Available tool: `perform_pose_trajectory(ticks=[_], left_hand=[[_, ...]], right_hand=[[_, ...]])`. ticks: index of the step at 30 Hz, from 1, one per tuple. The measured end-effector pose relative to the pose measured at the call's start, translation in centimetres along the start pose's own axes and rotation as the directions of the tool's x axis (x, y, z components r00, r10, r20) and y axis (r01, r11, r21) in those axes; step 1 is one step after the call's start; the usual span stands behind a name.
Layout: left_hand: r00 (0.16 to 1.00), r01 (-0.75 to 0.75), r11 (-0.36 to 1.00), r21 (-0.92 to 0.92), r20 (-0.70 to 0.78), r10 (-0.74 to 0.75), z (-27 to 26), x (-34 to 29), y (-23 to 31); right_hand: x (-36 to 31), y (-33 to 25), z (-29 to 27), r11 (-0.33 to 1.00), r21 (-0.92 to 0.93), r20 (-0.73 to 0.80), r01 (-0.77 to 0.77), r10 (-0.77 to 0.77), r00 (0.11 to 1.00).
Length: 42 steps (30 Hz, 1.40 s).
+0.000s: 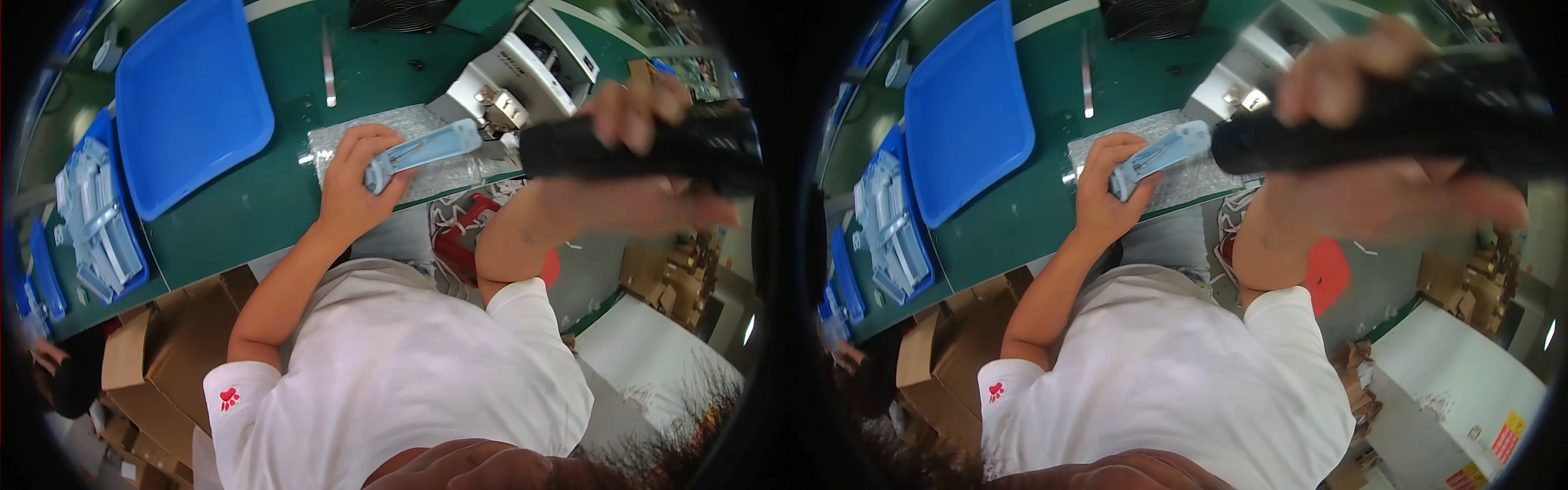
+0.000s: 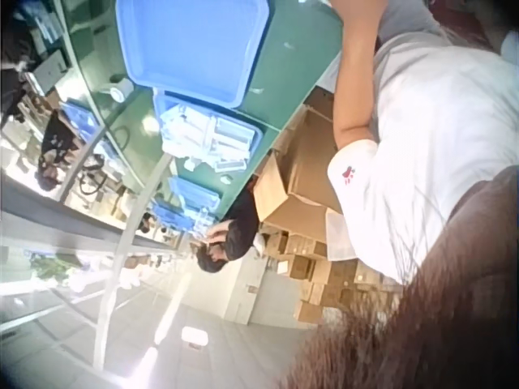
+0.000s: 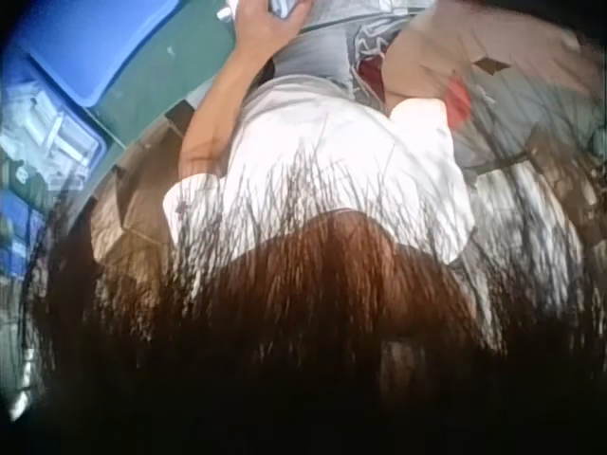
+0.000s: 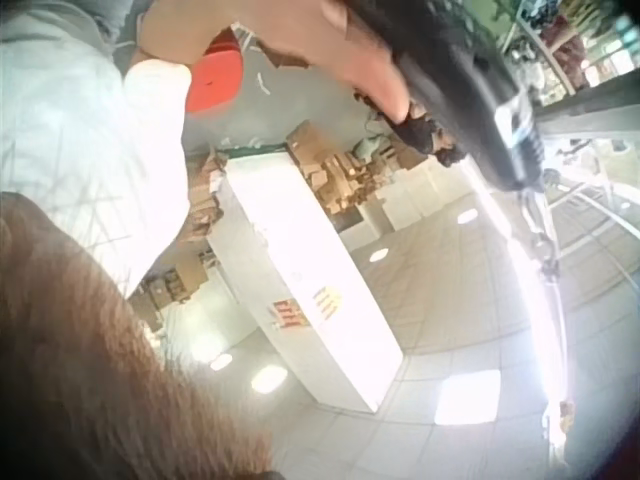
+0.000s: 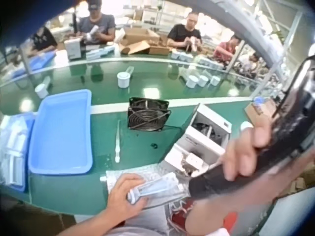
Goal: The person uses a handheld electric screwdriver to fasten screws into light blue plastic components. They pick up parts from a blue tray, align them, and drive screws into place, then place the finished units back into the tray. The process is repeated for multiple identical items.
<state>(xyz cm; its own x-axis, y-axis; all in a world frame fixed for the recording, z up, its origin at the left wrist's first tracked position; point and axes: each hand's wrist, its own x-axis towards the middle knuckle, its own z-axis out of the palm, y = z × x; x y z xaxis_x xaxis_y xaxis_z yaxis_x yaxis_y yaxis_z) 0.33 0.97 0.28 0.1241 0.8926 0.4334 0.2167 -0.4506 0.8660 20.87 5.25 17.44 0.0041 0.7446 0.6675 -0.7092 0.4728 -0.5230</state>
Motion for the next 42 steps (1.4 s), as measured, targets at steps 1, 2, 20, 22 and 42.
perform_pose_trajectory(ticks=[1,2,20,22,42], left_hand=[[1.0,0.006,1.0,-0.008,-0.014,-0.006,-0.2,0.3,-0.1],[1.0,0.025,0.999,-0.024,-0.018,-0.026,-0.4,0.2,-0.2],[1.0,-0.005,0.997,-0.078,-0.024,0.003,-0.3,-0.2,-0.5],[0.999,-0.033,0.995,-0.098,-0.041,0.03,0.0,-0.2,-0.6],[1.0,0.009,0.999,-0.051,-0.027,-0.01,-0.2,-0.3,0.0]], right_hand=[[0.4,-1.4,0.5,0.984,0.176,0.05,-0.031,0.023,0.998],[0.7,-3.1,0.4,0.965,0.26,0.057,-0.02,0.006,0.998],[1.5,-0.9,-2.2,0.659,-0.751,-0.318,-0.049,-0.295,0.901],[0.4,-1.3,-1.5,0.926,-0.376,-0.21,0.029,-0.115,0.971],[1.3,2.4,2.2,0.568,-0.822,-0.264,-0.049,-0.304,0.915]])
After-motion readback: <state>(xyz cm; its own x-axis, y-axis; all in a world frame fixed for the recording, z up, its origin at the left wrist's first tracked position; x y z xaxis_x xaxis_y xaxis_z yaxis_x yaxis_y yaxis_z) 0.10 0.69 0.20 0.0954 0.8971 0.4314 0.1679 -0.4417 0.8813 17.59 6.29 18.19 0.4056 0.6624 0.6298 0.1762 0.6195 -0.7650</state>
